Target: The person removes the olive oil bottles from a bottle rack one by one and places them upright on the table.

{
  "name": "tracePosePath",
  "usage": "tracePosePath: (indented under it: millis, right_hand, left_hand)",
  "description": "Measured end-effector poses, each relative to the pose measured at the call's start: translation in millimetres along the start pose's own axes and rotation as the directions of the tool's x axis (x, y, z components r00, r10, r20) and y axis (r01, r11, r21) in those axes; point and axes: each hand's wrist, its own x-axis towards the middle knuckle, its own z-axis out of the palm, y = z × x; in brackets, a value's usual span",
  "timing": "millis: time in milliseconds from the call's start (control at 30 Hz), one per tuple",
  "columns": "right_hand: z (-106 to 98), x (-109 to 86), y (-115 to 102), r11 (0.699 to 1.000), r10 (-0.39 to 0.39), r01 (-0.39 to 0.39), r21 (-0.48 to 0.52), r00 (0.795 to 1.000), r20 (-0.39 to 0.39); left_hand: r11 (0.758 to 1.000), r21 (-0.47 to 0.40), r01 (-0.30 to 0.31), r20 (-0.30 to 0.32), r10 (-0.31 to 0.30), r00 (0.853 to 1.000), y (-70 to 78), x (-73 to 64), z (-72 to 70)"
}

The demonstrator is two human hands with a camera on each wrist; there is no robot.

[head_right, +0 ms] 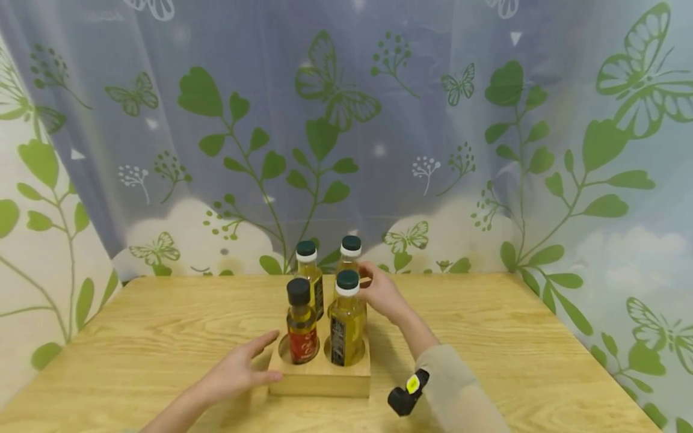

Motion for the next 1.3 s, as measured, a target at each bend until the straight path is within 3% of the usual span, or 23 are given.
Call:
tracePosePath:
  millis: [300, 633, 900, 1300]
  right_hand:
    - [-24.9, -0.4, -18.7, 1.0, -0.003, 0.003, -0.002, 0.999, -0.038]
    - [-67.2, -15.7, -28.4, 1.0, 0.004, -0.007, -0.029, 0.995, -0.096]
    - [-106.2, -34.5, -9.7, 0.998, 0.014, -0.02, -0.051, 0.992, -0.122]
    - [-144.0, -61.4, 30.7, 0.979, 0.099, -0.127, -0.16, 0.98, -0.175]
  left_hand:
    - [1.0, -0.01, 0.013, 0.005, -0.013, 1.0, 0.9, 0.4, 0.5]
    - [1.0, -0.012, 0.014, -0.005, -0.014, 1.0, 1.5, 0.7, 0.7]
    - [1.0, -0.01, 0.021, -0.009, -0.021, 1.0, 1.9, 0.3, -0.4]
    - [1.0, 0.01, 0.005, -0.005, -0.005, 1.0, 2.2, 0.5, 0.0]
